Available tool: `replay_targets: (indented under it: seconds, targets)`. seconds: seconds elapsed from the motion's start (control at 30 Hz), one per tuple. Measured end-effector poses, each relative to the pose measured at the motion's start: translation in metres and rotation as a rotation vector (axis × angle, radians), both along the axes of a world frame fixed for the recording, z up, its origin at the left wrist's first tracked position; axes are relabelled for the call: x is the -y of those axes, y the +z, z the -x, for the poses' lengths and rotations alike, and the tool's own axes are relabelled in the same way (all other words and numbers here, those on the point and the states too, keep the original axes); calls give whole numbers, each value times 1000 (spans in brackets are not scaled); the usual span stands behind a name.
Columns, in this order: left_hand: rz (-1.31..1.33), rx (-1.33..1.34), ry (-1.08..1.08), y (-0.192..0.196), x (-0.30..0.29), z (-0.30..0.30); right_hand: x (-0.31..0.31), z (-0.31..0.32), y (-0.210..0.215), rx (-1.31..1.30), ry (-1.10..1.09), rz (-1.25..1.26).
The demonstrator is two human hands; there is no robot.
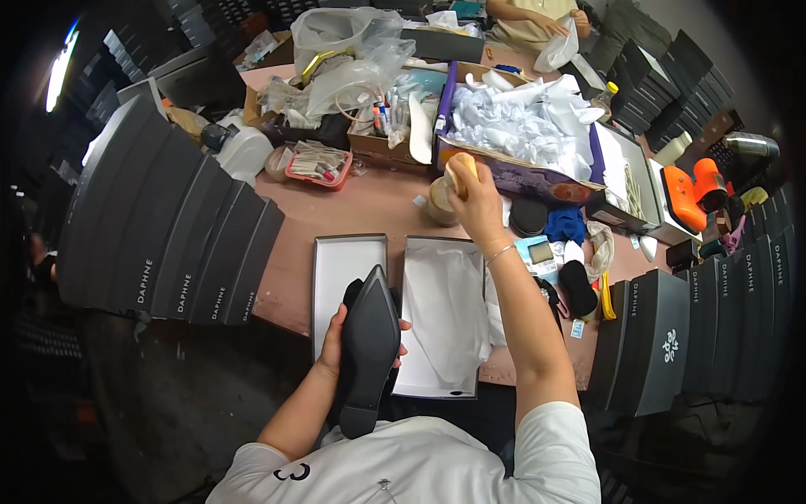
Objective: The person is cleaning high-heeled shoes with a cloth and brush before carefully wrapping them in tissue paper and placing them into shoe boxes.
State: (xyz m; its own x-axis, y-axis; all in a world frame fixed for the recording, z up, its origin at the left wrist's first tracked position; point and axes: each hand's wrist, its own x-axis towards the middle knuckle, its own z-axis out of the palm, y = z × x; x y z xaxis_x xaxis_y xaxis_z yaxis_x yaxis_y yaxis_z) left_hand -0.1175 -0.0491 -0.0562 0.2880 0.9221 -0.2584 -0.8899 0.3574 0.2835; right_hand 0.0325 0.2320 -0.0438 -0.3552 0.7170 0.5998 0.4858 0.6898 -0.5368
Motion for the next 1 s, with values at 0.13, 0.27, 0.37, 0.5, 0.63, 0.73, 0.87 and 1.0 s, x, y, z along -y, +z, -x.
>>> replay_targets:
  seconds: [0.13,0.27,0.37,0.5,0.63,0.73,0.87,1.0]
  targets:
    - [48,-74,29,-5,9,2,21,-6,38,-55,-20,-32]
    - [40,-90,18,13,18,-12,153,-47,69,-3,583,229]
    - [37,-109,-16,7,24,-37,242,-56,49,125,574,311]
    - [10,-190,-20,4,30,-55,281,-72,34,83,435,89]
    - [84,-174,-22,11,42,-82,234,-67,32,105,158,73]
    - [37,-270,-18,0,44,-75,289,-74,32,218,242,16]
    - [84,-282,20,6,51,-79,287,-69,32,206,322,39]
    - [124,-260,73,2,51,-76,275,-58,39,167,430,27]
